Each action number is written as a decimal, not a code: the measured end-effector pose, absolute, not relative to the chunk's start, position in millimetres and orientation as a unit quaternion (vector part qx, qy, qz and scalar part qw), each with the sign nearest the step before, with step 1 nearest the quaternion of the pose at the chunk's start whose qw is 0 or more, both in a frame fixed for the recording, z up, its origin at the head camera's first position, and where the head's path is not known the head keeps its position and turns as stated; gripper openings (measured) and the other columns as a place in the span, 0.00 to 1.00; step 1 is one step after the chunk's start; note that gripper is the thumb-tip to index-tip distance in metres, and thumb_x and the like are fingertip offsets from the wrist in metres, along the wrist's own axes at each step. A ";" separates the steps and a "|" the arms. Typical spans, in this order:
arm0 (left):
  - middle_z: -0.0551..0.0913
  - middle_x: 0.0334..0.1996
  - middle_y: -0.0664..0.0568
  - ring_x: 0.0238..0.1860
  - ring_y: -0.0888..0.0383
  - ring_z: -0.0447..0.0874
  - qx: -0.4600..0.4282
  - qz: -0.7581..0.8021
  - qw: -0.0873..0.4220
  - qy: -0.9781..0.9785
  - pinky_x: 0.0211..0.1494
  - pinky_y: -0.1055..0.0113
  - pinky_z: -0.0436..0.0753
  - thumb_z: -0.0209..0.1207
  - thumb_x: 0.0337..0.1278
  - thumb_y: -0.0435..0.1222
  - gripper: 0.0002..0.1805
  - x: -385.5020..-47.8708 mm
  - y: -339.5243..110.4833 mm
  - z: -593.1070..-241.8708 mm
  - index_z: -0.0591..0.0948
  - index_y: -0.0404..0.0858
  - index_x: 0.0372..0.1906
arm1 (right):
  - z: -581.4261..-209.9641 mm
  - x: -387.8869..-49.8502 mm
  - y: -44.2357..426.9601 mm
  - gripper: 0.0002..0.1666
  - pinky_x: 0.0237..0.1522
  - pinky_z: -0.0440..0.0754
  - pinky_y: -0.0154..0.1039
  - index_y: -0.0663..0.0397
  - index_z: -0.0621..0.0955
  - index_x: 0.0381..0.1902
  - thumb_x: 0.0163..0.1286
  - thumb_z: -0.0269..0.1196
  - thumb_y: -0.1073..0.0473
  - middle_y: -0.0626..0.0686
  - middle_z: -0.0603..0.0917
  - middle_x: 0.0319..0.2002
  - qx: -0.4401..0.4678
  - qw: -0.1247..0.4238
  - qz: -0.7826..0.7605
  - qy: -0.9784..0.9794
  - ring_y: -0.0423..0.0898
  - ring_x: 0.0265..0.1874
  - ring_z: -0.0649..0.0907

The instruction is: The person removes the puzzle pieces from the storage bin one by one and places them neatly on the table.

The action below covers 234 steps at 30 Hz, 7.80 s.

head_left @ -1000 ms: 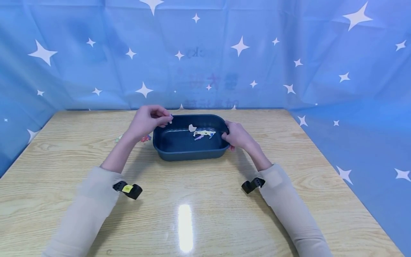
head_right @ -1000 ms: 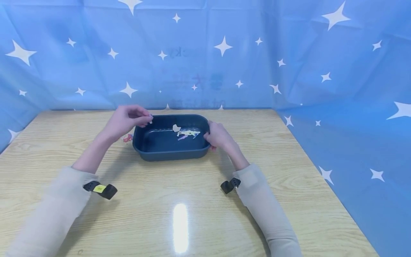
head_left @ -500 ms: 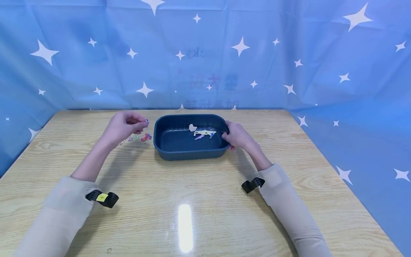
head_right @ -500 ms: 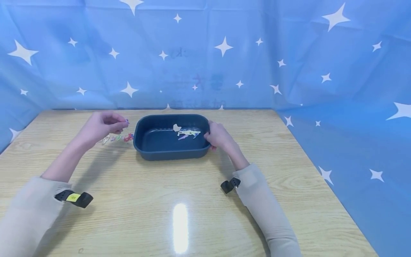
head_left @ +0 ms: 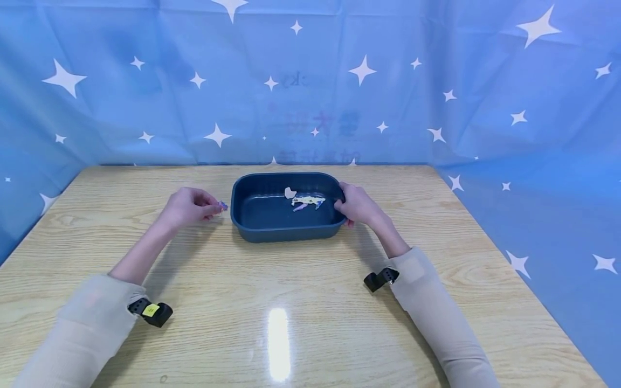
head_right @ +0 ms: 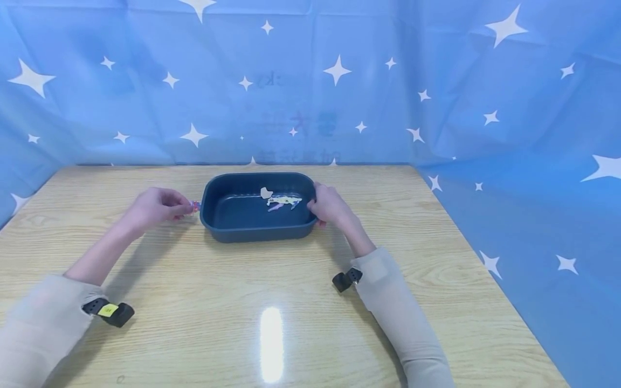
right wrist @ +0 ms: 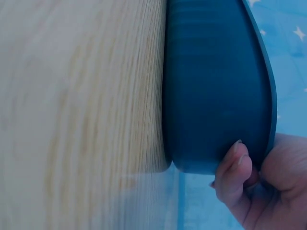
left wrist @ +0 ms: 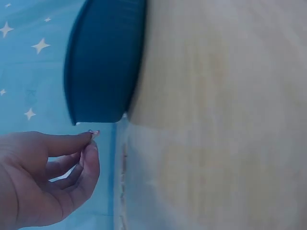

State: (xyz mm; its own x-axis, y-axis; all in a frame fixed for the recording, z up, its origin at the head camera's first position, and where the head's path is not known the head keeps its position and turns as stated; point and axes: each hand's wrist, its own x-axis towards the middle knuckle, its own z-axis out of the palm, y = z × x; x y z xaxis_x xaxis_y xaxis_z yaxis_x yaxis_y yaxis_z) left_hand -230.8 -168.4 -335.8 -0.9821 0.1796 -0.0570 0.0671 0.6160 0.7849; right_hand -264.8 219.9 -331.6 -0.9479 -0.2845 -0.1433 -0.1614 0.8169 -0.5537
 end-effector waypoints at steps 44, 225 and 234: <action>0.82 0.44 0.38 0.42 0.44 0.83 0.178 0.525 0.026 0.832 0.49 0.58 0.84 0.59 0.73 0.41 0.16 -245.0 -113.8 -321.5 0.81 0.32 0.52 | -327.9 -263.1 217.7 0.39 0.25 0.86 0.44 0.69 0.49 0.78 0.75 0.48 0.66 0.59 0.83 0.20 -0.109 0.115 -0.276 0.948 0.47 0.12 0.82; 0.82 0.43 0.41 0.34 0.59 0.84 0.105 0.552 0.003 0.827 0.38 0.69 0.84 0.59 0.73 0.42 0.20 -228.9 -148.3 -327.7 0.78 0.29 0.55 | -331.7 -264.0 219.1 0.38 0.24 0.85 0.45 0.68 0.50 0.79 0.76 0.48 0.65 0.59 0.83 0.20 -0.105 0.113 -0.278 0.948 0.46 0.12 0.82; 0.83 0.45 0.37 0.45 0.45 0.82 0.133 0.538 -0.017 0.833 0.40 0.70 0.77 0.59 0.72 0.42 0.16 -240.6 -115.6 -326.5 0.81 0.32 0.52 | -332.0 -264.9 218.5 0.38 0.25 0.86 0.45 0.67 0.50 0.79 0.76 0.48 0.65 0.58 0.83 0.19 -0.103 0.111 -0.275 0.949 0.47 0.12 0.82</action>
State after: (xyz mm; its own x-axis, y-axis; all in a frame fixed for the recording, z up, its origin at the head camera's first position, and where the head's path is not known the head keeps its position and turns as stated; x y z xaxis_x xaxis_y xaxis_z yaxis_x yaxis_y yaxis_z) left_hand -240.6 -115.6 -326.5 -0.9642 0.2025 0.1711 0.2393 0.3868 0.8906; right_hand -264.9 218.5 -332.0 -0.9542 -0.2568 -0.1537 -0.1350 0.8275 -0.5450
